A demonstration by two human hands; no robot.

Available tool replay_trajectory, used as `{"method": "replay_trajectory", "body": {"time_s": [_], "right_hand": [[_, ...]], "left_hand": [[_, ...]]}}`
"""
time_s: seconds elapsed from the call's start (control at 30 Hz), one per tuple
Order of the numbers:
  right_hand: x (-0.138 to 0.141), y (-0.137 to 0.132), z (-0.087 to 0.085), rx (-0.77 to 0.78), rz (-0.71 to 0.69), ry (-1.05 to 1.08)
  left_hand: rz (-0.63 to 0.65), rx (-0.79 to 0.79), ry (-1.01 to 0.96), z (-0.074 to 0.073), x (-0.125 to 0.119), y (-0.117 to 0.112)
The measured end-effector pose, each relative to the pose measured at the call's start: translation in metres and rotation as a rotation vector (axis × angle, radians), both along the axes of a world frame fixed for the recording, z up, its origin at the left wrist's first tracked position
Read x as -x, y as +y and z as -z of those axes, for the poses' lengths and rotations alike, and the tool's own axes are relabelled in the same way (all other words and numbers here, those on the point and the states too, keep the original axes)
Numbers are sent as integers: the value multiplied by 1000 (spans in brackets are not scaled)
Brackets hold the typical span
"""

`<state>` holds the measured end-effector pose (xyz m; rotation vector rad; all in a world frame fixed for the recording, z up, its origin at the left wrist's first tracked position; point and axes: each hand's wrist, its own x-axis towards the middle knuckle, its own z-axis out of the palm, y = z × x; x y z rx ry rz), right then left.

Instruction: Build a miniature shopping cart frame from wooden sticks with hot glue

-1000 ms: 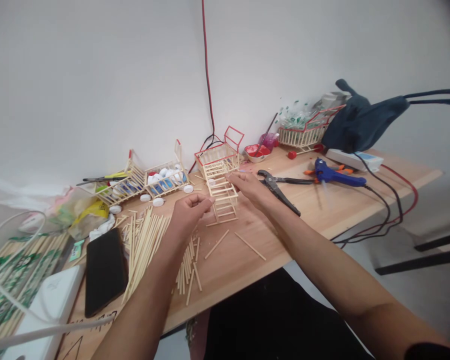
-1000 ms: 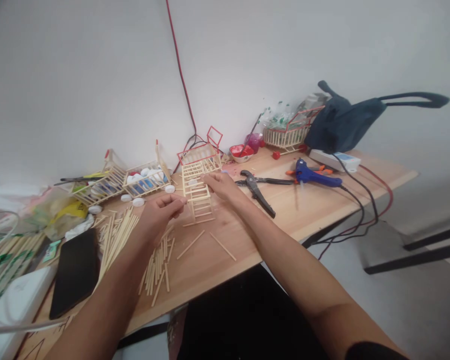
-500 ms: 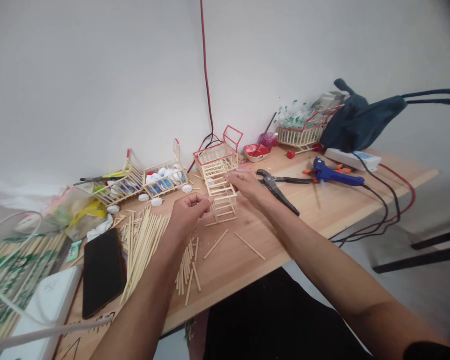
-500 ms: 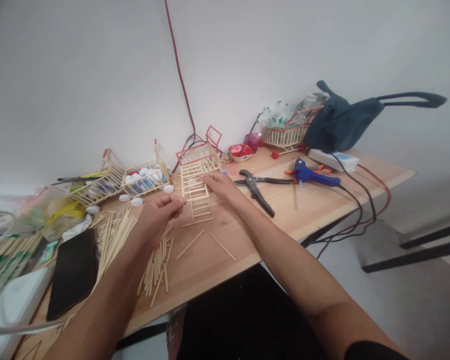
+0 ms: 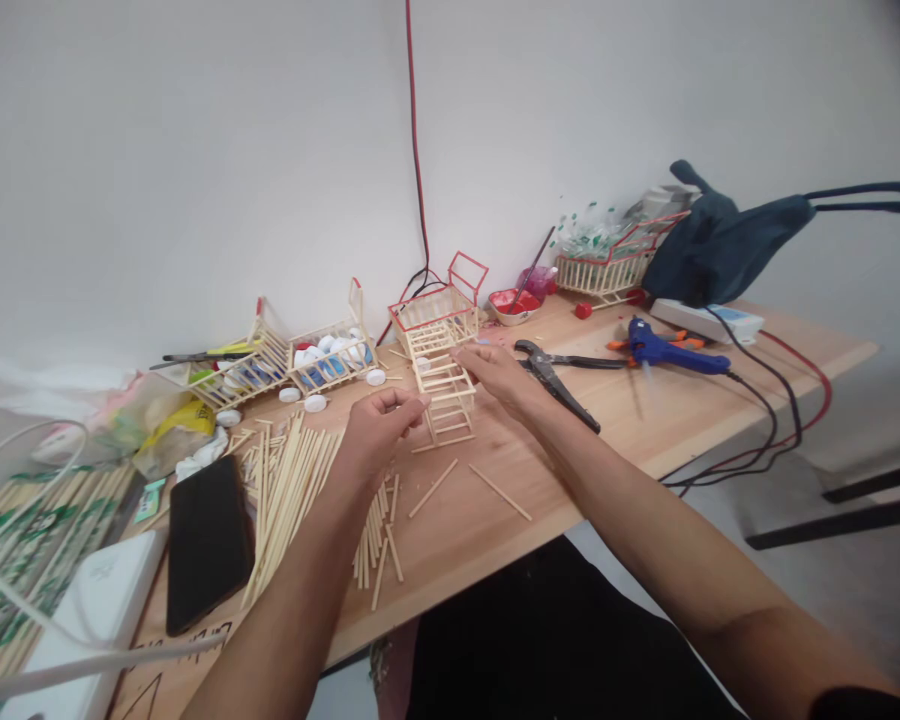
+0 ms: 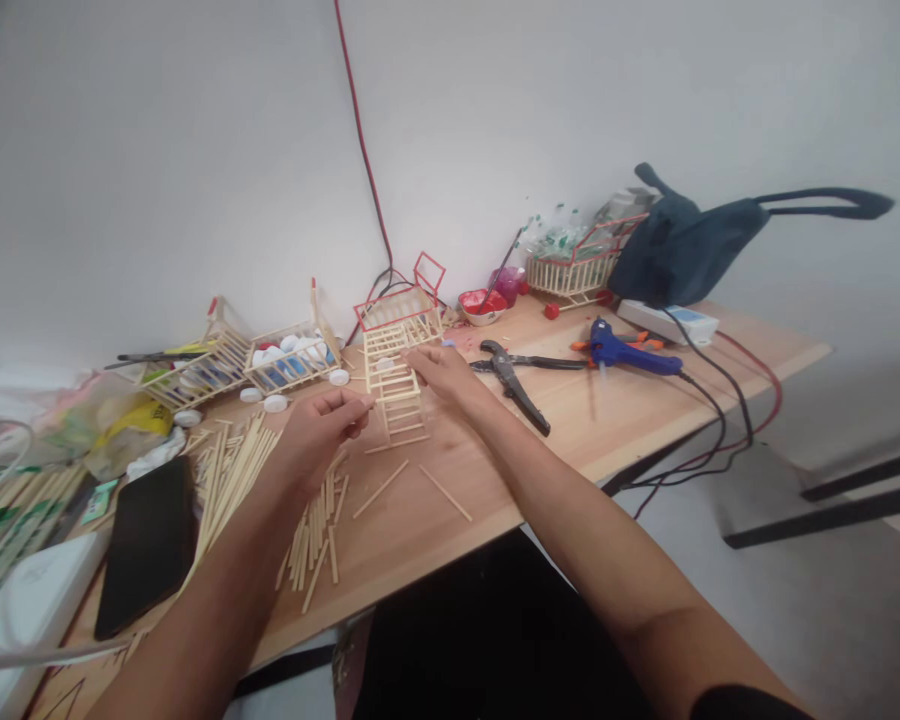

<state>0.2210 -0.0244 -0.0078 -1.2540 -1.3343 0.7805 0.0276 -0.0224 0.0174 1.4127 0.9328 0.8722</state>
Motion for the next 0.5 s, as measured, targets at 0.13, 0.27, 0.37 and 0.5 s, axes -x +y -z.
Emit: {"method": "replay_trajectory", "body": {"time_s": [0.13,0.27,0.37,0.5], "right_hand": [[0,-1,-2,-3,4,-5],[1,-2,-3,-11,6,-1],[0,-1,-2,-18,8,1],[0,0,-1,-25,8,-3]], "left_hand": [[21,60,-46,0,-1,-2],[-5,192,-122,-2,-4,-3],[-38,264,-147,-3,-4,-4],[-32,303,-135,-2,-3,-4]]}}
